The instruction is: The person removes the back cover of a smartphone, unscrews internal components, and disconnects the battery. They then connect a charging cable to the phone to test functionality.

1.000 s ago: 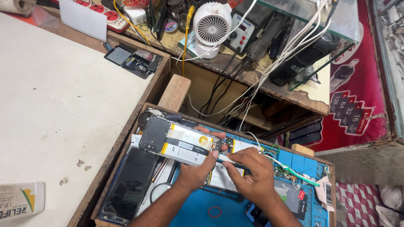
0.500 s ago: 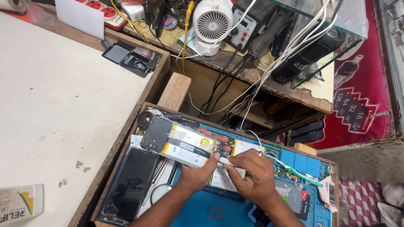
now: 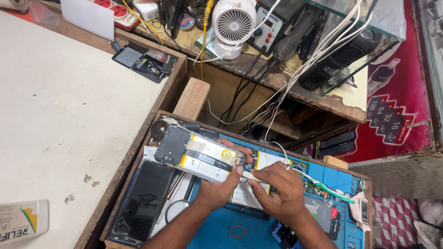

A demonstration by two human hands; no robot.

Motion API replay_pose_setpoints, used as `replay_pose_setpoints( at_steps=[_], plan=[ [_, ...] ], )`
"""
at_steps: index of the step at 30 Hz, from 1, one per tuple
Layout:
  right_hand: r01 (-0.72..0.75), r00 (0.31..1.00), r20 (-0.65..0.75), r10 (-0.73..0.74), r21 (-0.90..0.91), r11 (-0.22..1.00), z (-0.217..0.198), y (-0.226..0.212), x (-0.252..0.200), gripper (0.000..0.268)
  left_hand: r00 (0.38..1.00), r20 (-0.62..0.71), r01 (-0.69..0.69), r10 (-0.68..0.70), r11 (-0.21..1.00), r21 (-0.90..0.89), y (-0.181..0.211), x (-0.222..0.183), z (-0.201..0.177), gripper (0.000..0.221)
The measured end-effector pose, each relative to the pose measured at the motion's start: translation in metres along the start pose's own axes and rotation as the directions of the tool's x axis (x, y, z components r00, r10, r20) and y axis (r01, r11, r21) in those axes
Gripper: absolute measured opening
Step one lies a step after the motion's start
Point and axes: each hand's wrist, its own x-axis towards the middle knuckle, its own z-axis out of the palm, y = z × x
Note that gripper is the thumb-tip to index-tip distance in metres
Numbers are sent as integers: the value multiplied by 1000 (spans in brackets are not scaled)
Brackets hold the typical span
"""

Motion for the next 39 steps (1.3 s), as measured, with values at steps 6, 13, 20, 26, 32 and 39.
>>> replay_pose_setpoints(
  at_steps=[6,13,20,26,32,39],
  plan=[
    [37,999,-18,-38,-57,998,-9,-5,2,17,998,48,-36,34,998,48,5,-2,4,48],
    [54,999,-4,-55,-62,997,-10,-4,-1,17,996,66,-49,51,998,-29,3,-3,3,50],
    [62,998,-5,-63,-76,995,-10,-2,-2,17,997,73,-39,38,999,13,5,-2,3,61],
    [52,999,-3,-52,-86,995,-9,-1,-3,16,994,91,-66,62,997,37,7,-1,3,51],
    [59,998,-16,-61,-98,993,-10,-1,-4,16,995,96,-55,39,985,166,7,-2,3,56],
    [66,998,-12,-68,-105,992,-10,-1,-4,17,997,74,-36,27,991,125,5,-2,4,58]
  ],
)
